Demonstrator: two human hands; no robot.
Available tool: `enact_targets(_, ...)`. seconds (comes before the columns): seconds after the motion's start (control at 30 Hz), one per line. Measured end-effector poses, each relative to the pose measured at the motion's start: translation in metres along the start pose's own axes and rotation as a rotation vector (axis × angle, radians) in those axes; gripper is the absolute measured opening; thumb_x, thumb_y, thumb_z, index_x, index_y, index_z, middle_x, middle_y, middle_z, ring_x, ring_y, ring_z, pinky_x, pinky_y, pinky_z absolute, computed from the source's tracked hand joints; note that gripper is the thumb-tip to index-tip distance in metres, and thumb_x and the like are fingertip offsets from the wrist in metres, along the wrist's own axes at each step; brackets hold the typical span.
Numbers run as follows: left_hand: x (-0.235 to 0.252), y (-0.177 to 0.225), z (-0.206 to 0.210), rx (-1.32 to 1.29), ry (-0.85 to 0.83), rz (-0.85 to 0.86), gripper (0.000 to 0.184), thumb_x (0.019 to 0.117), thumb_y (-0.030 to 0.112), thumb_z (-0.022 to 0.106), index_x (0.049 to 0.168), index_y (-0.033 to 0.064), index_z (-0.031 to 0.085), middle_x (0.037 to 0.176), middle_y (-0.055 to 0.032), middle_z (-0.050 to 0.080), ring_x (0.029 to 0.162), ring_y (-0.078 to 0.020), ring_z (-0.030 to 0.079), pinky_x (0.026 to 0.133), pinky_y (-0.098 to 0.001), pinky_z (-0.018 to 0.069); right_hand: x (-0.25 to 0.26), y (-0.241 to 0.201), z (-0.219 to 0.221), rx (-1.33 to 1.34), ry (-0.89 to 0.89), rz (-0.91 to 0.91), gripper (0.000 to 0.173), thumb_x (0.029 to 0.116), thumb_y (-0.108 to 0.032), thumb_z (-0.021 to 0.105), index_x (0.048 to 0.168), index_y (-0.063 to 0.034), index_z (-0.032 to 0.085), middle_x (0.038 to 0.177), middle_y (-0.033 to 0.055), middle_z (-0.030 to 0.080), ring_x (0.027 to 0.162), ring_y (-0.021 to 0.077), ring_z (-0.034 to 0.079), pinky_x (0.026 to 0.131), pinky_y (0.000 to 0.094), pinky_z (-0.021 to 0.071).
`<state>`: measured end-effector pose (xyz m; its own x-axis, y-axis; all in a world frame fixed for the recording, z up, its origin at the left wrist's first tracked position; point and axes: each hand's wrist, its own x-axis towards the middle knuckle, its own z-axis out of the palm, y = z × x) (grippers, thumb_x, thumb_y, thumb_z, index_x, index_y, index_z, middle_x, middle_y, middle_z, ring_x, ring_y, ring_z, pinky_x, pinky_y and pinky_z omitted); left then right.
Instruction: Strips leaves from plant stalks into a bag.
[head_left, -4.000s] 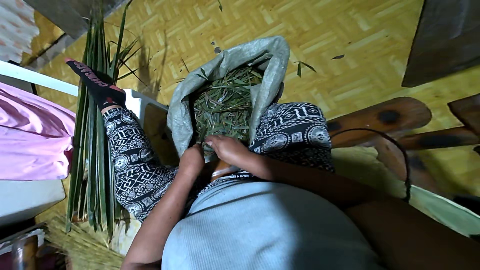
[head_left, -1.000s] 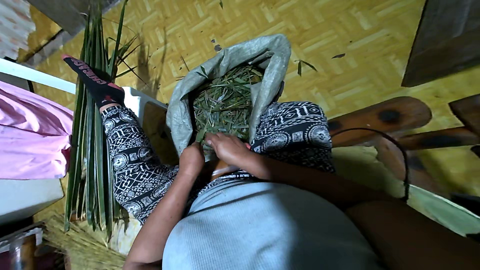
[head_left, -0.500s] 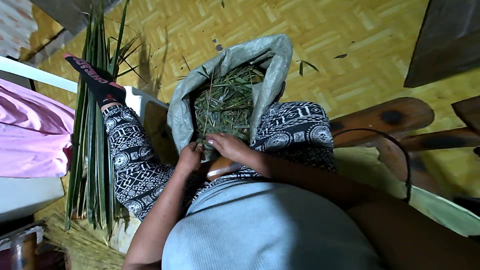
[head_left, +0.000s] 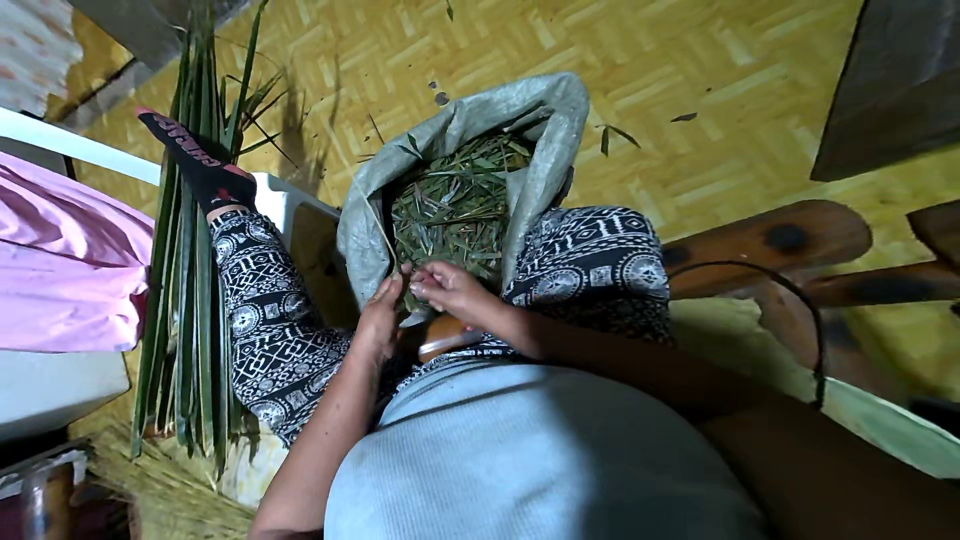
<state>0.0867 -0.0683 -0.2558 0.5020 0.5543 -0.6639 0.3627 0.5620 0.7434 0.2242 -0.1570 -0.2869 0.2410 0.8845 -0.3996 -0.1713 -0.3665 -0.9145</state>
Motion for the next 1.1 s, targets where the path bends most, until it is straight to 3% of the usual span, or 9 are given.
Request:
enact_targets(0.17, -0.005, 0.003, 0.001, 0.251, 0.041, 0.166, 0.049, 0.1128, 0.036, 0.036, 0.155, 0.0141, 0.047, 0.157, -0.0054, 0.048, 0.139, -0.0186, 0.050, 0.113, -0.0442, 0.0433, -0.001, -0.009, -0.001, 0.140, -0.049, 0.018, 0.021, 0.0990, -0.002, 0.062, 0.119, 0.0007, 0.059, 0.083, 0.0024, 0.055, 0.061, 0.0044, 0.046, 0.057, 0.0203, 0.0417)
enact_targets(0.27, -0.007, 0.002, -0.016, 0.834, 0.285, 0.567, 0.050, 0.1094, 0.026, 0.045, 0.154, 0.0037, 0.045, 0.162, -0.0209, 0.037, 0.149, -0.0358, 0.038, 0.120, -0.0548, 0.0338, -0.001, -0.007, -0.014, 0.111, -0.140, -0.009, 0.021, 0.0975, -0.002, 0.059, 0.118, -0.0008, 0.060, 0.082, 0.0021, 0.060, 0.064, 0.0049, 0.052, 0.059, 0.0206, 0.0448)
enact_targets(0.33, -0.005, 0.004, -0.029, 1.188, 0.440, 0.836, 0.048, 0.1030, 0.021, 0.055, 0.148, 0.0048, 0.054, 0.160, -0.0283, 0.036, 0.148, -0.0480, 0.035, 0.117, -0.0666, 0.0298, 0.001, -0.009, -0.021, 0.150, -0.201, -0.005, 0.020, 0.0952, 0.002, 0.057, 0.115, 0.0018, 0.060, 0.081, 0.0004, 0.062, 0.067, 0.0036, 0.057, 0.062, 0.0197, 0.0475)
enact_targets(0.47, -0.011, 0.017, -0.045, 1.534, 0.408, 0.994, 0.037, 0.0968, 0.016, 0.063, 0.133, 0.0195, 0.071, 0.158, -0.0196, 0.047, 0.150, -0.0521, 0.031, 0.114, -0.0800, 0.0150, 0.004, -0.009, -0.031, 0.138, -0.295, 0.018, 0.018, 0.0942, 0.003, 0.055, 0.111, 0.0001, 0.062, 0.083, 0.0001, 0.066, 0.067, 0.0017, 0.058, 0.060, 0.0168, 0.0457)
enact_targets(0.53, -0.015, 0.025, -0.049, 1.576, 0.285, 0.992, 0.030, 0.0916, 0.006, 0.066, 0.118, 0.0146, 0.077, 0.139, -0.0168, 0.065, 0.143, -0.0507, 0.043, 0.114, -0.0799, 0.0167, 0.005, -0.007, -0.035, 0.117, -0.294, 0.035, 0.017, 0.0941, 0.004, 0.057, 0.108, -0.0003, 0.065, 0.082, 0.0000, 0.066, 0.063, 0.0004, 0.056, 0.056, 0.0151, 0.0432)
enact_targets(0.67, -0.023, 0.032, -0.048, 1.666, 0.144, 0.820, 0.018, 0.0894, 0.000, 0.069, 0.104, 0.0040, 0.078, 0.095, -0.0179, 0.076, 0.102, -0.0410, 0.071, 0.099, -0.0659, 0.0460, 0.018, 0.004, -0.047, 0.003, -0.101, 0.087, 0.022, 0.1052, -0.013, 0.055, 0.123, -0.0021, 0.063, 0.092, 0.0013, 0.063, 0.063, 0.0014, 0.048, 0.058, 0.0190, 0.0411)
enact_targets(0.77, -0.027, 0.041, -0.032, 1.520, 0.108, 0.328, 0.021, 0.1016, 0.008, 0.059, 0.114, -0.0002, 0.073, 0.106, -0.0238, 0.073, 0.103, -0.0427, 0.071, 0.093, -0.0632, 0.0520, 0.027, 0.012, -0.049, -0.190, 0.045, 0.130, 0.045, 0.1108, -0.031, 0.047, 0.146, -0.0028, 0.050, 0.109, 0.0169, 0.065, 0.086, 0.0217, 0.060, 0.081, 0.0420, 0.0507)
enact_targets(0.87, -0.016, 0.035, -0.022, 1.226, 0.108, 0.090, 0.031, 0.1094, 0.022, 0.052, 0.121, -0.0011, 0.070, 0.111, -0.0242, 0.072, 0.107, -0.0409, 0.069, 0.097, -0.0612, 0.0516, 0.017, 0.005, -0.038, -0.435, 0.044, 0.070, 0.048, 0.1119, -0.031, 0.045, 0.148, 0.0001, 0.047, 0.129, 0.0256, 0.064, 0.116, 0.0390, 0.065, 0.103, 0.0582, 0.0484)
enact_targets(1.1, -0.002, 0.014, 0.002, 1.039, 0.131, 0.004, 0.032, 0.1099, 0.020, 0.051, 0.125, -0.0024, 0.068, 0.116, -0.0234, 0.071, 0.110, -0.0355, 0.069, 0.101, -0.0527, 0.0512, 0.006, 0.015, -0.006, -0.834, -0.109, -0.172, 0.045, 0.1104, -0.032, 0.049, 0.147, -0.0049, 0.053, 0.135, 0.0212, 0.063, 0.120, 0.0402, 0.064, 0.103, 0.0592, 0.0483)
